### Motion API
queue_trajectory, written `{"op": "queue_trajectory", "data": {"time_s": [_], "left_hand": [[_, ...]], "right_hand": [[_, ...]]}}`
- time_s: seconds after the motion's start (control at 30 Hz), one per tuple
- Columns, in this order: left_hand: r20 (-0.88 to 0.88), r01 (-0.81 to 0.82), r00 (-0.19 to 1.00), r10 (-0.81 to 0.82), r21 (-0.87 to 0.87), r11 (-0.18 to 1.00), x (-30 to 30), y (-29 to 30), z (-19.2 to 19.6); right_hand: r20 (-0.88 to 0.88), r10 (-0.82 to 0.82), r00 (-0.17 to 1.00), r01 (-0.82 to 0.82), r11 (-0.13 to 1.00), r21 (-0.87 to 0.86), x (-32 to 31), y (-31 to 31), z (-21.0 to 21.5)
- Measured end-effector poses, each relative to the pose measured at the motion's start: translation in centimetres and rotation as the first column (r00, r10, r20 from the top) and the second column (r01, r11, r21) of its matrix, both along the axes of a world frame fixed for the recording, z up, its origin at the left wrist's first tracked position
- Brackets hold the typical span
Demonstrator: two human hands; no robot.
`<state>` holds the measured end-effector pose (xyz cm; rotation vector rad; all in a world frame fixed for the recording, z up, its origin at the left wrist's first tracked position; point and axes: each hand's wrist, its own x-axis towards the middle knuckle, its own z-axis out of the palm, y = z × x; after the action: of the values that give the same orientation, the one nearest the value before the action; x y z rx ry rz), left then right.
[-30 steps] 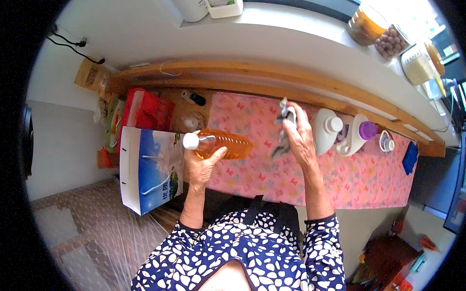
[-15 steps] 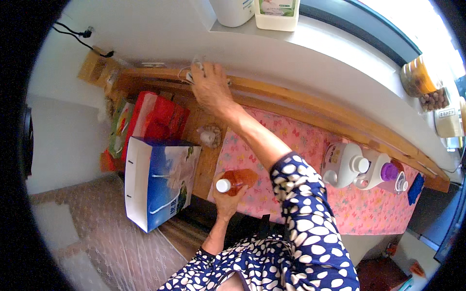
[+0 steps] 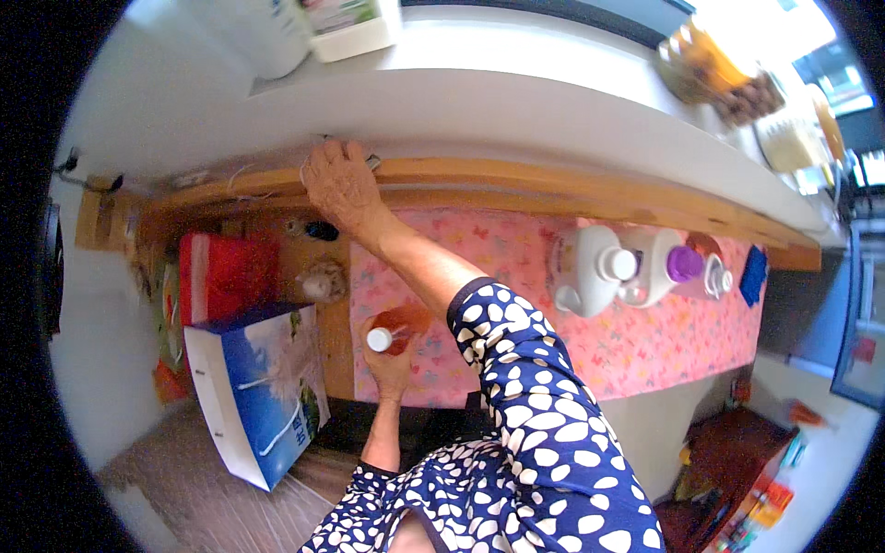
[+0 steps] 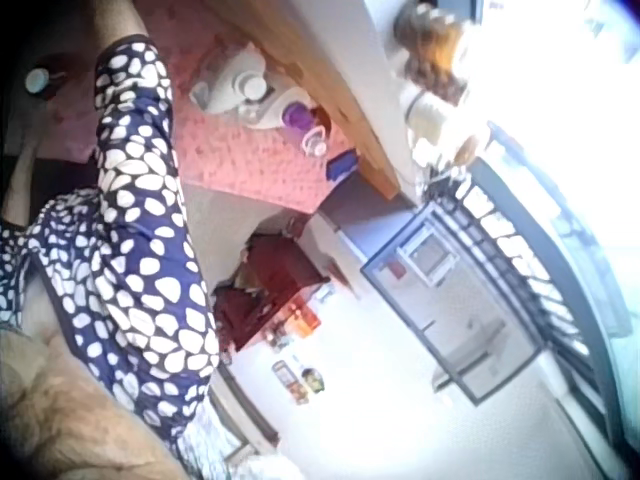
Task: The person wipes several plastic bottles and a wooden shelf with a cloth. They handle a white bottle, an amber liquid bottle, a white bottle with a purple cap, and a clear water bottle, wiping each one and placing them on the shelf. The person also wipes the wooden shelf surface between handling the bottles.
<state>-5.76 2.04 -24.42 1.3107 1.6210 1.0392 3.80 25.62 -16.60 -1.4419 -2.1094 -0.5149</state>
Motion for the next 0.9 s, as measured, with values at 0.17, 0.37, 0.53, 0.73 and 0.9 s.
{"op": "queue_trajectory", "data": {"time_s": [0.17, 0.37, 0.53, 0.73, 0.9], "left_hand": [[0.176, 0.059, 0.983, -0.046, -0.067, 0.996, 2.0, 1.3, -1.7], [0.173, 0.180, 0.969, -0.179, 0.006, 0.984, 5.5, 3.6, -3.2], [0.183, 0.250, 0.947, -0.264, 0.095, 0.964, 8.8, 5.4, -5.2], [0.158, 0.342, 0.921, -0.357, 0.117, 0.933, 14.1, 6.6, -5.5], [-0.018, 0.377, 0.926, -0.377, 0.091, 0.922, 15.5, 7.0, -6.2]], "right_hand": [[0.008, -0.035, 0.999, 0.034, 0.999, 0.038, 8.0, -3.9, 0.5], [0.155, -0.172, 0.973, 0.181, 0.983, -0.044, 18.2, -8.5, 0.1], [0.158, -0.228, 0.961, 0.240, 0.969, -0.063, 25.9, -11.8, 0.2], [0.112, -0.277, 0.954, 0.295, 0.933, -0.208, 30.4, -14.7, 1.6], [0.059, -0.293, 0.954, 0.294, 0.890, -0.348, 30.1, -15.0, 2.1]]}}
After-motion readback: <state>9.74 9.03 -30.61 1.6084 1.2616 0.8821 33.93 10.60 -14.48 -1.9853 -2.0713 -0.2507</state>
